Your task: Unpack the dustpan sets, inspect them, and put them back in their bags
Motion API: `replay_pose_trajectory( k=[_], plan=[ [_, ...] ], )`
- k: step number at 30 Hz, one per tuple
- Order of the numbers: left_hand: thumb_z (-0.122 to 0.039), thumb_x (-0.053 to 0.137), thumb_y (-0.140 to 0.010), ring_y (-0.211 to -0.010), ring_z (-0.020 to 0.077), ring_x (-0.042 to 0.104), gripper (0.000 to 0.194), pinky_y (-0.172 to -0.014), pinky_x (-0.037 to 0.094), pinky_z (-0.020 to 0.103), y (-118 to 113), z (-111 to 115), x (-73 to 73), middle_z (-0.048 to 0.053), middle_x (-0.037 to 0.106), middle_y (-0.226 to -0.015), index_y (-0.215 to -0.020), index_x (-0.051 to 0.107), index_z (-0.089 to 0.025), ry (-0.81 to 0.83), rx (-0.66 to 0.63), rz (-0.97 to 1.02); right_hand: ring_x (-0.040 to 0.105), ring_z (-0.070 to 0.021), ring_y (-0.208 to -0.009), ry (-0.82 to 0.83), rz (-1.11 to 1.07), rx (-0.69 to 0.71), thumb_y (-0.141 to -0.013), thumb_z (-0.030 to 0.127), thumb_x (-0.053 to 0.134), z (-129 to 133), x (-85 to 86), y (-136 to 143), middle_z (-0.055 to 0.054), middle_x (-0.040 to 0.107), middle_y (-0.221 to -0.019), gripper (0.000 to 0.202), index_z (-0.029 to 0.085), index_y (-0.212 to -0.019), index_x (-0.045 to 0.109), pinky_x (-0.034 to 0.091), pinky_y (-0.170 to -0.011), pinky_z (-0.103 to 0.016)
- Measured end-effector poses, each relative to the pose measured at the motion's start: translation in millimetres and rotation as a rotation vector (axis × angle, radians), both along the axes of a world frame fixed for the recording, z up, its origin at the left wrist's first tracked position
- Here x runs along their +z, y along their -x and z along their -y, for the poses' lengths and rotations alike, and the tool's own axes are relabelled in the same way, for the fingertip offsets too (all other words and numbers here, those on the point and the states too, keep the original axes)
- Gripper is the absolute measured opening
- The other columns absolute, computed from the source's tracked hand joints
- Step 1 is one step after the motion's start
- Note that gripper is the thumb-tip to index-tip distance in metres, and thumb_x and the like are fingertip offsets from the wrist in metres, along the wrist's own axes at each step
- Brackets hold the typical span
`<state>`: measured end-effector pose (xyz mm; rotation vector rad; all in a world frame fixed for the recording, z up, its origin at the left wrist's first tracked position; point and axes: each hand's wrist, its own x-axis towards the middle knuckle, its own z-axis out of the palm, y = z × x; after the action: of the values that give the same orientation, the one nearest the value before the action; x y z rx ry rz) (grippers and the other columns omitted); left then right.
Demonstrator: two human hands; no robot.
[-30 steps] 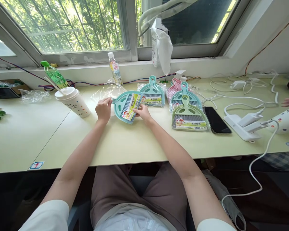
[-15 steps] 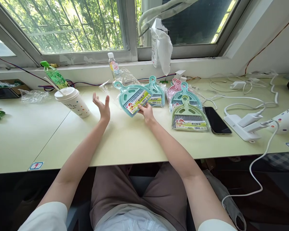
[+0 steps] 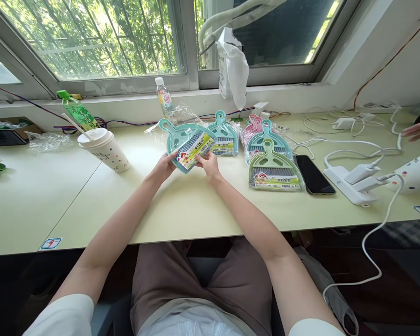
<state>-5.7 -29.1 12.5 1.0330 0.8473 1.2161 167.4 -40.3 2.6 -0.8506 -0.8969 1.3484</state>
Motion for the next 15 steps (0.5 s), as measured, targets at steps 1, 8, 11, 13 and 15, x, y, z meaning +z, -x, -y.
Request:
replay_pose_trajectory(
  k=[1,8,11,13,15],
  plan=[
    [-0.037,0.069,-0.083,-0.111,0.0259,0.068,0.039,-0.101,0.053,0.041,-2.1,1.0,-1.3,0.01,0.074,-0.111,-0.116,0.065,-0.015,0.018,-0.032,-0.008,0.072,-0.0196,-0.099,0.0,-0.006,-0.015,-0.071,0.023,0.081,-0.5,-0.6,-0.1,-0.003,0.075,-0.095,0.03,0.02,-0.093,0.061,0.063,-0.086,-0.037],
    [-0.057,0.042,-0.096,-0.122,0.0278,0.062,0.05,-0.1,0.053,0.044,-2.9,3.4,5.6,0.007,0.07,-0.123,-0.125,0.061,-0.022,0.009,-0.007,-0.081,0.072,-0.0185,-0.095,0.027,-0.032,-0.026,-0.073,0.019,0.078,-1.2,-0.9,-0.3,-0.003,0.075,-0.092,0.026,0.019,-0.092,0.06,0.063,-0.086,-0.036],
    [-0.052,0.041,-0.098,-0.123,0.026,0.061,0.047,-0.102,0.052,0.042,-3.6,3.9,8.4,0.006,0.069,-0.126,-0.128,0.06,-0.022,0.007,0.108,-0.042,0.072,-0.0189,-0.096,0.037,-0.027,-0.009,-0.072,0.018,0.079,-0.3,0.1,0.6,-0.003,0.075,-0.091,0.028,0.019,-0.093,0.059,0.063,-0.087,-0.037],
    [-0.047,0.046,-0.097,-0.124,0.0248,0.06,0.042,-0.104,0.051,0.041,-8.8,5.2,6.8,0.006,0.067,-0.128,-0.127,0.06,-0.021,0.014,0.141,0.007,0.072,-0.019,-0.098,0.03,-0.029,-0.013,-0.073,0.018,0.078,-0.4,0.3,0.3,-0.002,0.075,-0.091,0.028,0.02,-0.093,0.059,0.063,-0.087,-0.037],
    [-0.044,0.051,-0.095,-0.125,0.0242,0.059,0.039,-0.106,0.049,0.04,-17.4,8.0,3.6,0.007,0.067,-0.129,-0.124,0.06,-0.019,0.028,0.121,0.062,0.071,-0.0188,-0.099,0.019,-0.038,-0.039,-0.074,0.019,0.077,-1.4,0.5,-1.0,-0.002,0.075,-0.092,0.026,0.02,-0.092,0.059,0.062,-0.088,-0.037]
  ],
)
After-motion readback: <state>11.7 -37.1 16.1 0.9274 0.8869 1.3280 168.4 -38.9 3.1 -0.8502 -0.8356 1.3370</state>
